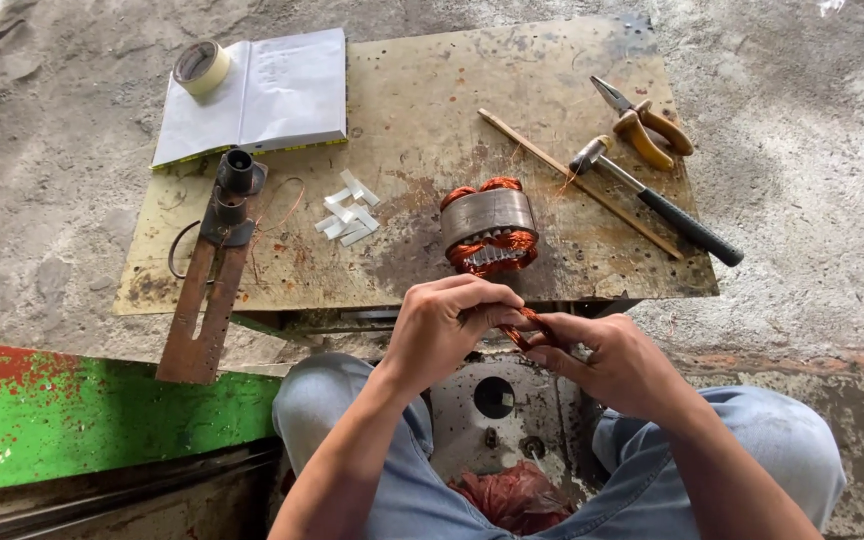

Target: Manually inserting and seating copper wire coils into the slots of an electric motor stator using a wooden tool.

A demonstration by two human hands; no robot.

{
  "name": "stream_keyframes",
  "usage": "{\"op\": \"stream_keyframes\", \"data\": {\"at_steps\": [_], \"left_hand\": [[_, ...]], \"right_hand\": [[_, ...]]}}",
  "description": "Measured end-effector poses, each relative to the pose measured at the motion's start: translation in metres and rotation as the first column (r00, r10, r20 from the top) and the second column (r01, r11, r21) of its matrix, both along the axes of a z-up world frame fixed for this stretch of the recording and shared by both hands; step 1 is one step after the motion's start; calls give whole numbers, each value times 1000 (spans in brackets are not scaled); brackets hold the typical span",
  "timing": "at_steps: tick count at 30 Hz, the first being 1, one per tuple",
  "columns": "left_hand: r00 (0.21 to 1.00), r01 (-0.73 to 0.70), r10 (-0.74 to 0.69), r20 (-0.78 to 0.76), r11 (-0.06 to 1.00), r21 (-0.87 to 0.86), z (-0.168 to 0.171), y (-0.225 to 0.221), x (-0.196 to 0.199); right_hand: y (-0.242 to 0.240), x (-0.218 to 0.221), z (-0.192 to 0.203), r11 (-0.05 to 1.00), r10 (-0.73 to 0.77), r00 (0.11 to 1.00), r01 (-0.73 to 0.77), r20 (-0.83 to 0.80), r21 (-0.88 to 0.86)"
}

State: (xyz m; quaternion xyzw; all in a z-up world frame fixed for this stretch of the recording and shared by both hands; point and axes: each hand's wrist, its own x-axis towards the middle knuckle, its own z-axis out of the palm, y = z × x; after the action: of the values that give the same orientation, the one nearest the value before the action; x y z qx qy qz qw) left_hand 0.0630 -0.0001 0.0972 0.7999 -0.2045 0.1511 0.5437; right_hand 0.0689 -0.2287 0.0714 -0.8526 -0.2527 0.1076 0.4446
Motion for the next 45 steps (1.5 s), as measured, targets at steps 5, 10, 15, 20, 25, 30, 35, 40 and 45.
{"op": "stream_keyframes", "data": {"at_steps": [5,10,15,20,25,30,35,40,45], "left_hand": [[996,92,-92,-17,996,-22,-1,6,12],[988,141,-146,-45,985,-98,-7,9,17],[988,111,-118,103,991,70,-5,14,14],[997,40,-40,70,999,2,-5,6,9],[996,59,-58,66,998,-23,-8,5,12],[989,151,-151,5,987,-54,-7,7,18],[987,160,-159,7,984,-76,-7,11,20],[983,175,-171,58,982,-74,-12,13,15],[951,178,-184,249,983,45,-13,14,15]], "right_hand": [[5,-3,13,998,66,996,-67,57,8],[7,-1,9,995,98,989,-100,107,12],[11,-1,-4,996,65,971,-50,232,-69],[17,-3,2,1000,21,983,-18,183,-19],[24,-6,7,999,49,992,-50,117,3],[24,-5,-10,994,104,971,-107,215,5],[18,0,2,992,127,966,-124,226,-28],[1,11,-12,996,-8,974,-11,225,85],[15,14,14,955,175,955,-225,241,196]]}}
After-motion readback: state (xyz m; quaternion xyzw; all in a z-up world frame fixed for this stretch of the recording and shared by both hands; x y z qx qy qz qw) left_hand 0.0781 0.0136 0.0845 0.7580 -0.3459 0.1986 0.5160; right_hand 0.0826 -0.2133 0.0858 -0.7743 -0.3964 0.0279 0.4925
